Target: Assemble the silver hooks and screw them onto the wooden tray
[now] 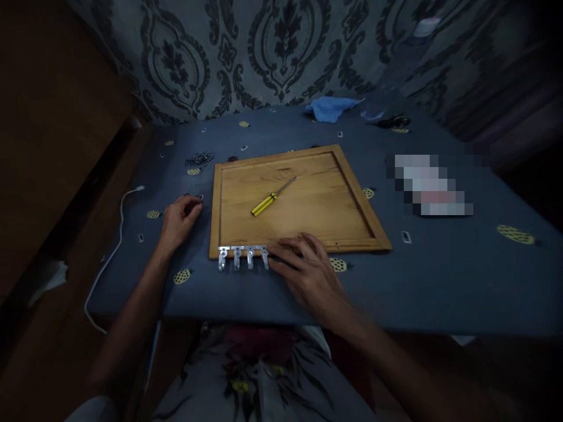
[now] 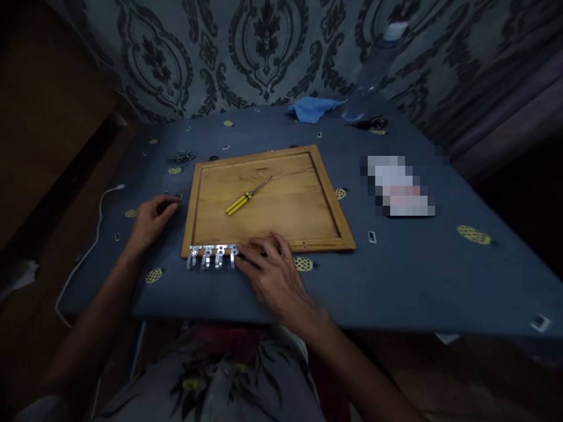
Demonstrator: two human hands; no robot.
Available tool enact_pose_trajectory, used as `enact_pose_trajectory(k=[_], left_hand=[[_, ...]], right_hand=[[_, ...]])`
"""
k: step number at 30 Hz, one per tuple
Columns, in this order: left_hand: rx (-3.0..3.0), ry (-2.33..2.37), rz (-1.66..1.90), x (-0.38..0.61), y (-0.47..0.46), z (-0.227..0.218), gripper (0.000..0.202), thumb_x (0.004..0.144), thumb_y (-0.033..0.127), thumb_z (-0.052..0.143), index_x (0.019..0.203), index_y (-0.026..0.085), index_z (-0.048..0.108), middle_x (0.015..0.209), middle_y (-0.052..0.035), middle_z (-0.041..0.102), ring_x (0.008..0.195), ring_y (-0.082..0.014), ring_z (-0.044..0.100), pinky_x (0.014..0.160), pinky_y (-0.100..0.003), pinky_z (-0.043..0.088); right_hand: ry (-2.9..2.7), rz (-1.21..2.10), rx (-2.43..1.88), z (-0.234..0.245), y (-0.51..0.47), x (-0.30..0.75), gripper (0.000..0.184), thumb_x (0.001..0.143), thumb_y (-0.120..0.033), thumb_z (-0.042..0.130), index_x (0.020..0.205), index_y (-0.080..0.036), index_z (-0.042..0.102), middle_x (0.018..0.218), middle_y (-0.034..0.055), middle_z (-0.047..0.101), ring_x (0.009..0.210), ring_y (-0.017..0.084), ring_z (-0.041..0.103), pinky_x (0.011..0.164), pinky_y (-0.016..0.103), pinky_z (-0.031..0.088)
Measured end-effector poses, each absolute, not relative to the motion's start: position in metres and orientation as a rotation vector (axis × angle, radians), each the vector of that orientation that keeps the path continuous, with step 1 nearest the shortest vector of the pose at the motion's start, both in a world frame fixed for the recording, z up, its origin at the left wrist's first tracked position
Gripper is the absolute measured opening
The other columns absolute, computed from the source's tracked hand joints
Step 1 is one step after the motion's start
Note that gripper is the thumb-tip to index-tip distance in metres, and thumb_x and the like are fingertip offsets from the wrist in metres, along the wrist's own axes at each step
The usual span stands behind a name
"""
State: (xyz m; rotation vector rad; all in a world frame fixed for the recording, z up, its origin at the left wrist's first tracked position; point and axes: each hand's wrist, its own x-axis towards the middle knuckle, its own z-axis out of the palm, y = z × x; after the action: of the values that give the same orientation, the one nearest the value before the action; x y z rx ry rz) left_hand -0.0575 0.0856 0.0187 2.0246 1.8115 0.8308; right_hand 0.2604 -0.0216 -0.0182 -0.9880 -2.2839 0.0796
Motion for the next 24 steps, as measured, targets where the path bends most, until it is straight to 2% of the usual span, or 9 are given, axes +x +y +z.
enact_pose_trajectory(k=[11,24], left_hand=[[2.059,1.828,0.854,-0.0575,0.0877,0.0106,0.034,0.087,0.042,0.055,0.099,0.017,0.075,0.091,-0.0048,0.074,0.077,-0.0193,0.063,0.072,-0.03,0.047],[2.104,1.828,0.825,-0.0581,0.0873,0.0091,0.034,0.088,0.042,0.055,0.1,0.017,0.075,0.09,-0.0047,0.074,0.077,-0.0196,0.064,0.071,-0.03,0.047]], right_hand=[[-2.285,0.033,-1.036,-0.0152,-0.0246,0.2562,0.023,0.097,-0.015,0.059,0.11,-0.028,0.073,0.123,-0.0022,0.077,0.117,0.024,0.059,0.111,0.049,0.034],[-2.268,0.046,-1.077,-0.0159,-0.027,0.2541,0.024,0.094,-0.014,0.064,0.112,-0.028,0.072,0.125,-0.0022,0.076,0.119,0.024,0.057,0.112,0.048,0.033]])
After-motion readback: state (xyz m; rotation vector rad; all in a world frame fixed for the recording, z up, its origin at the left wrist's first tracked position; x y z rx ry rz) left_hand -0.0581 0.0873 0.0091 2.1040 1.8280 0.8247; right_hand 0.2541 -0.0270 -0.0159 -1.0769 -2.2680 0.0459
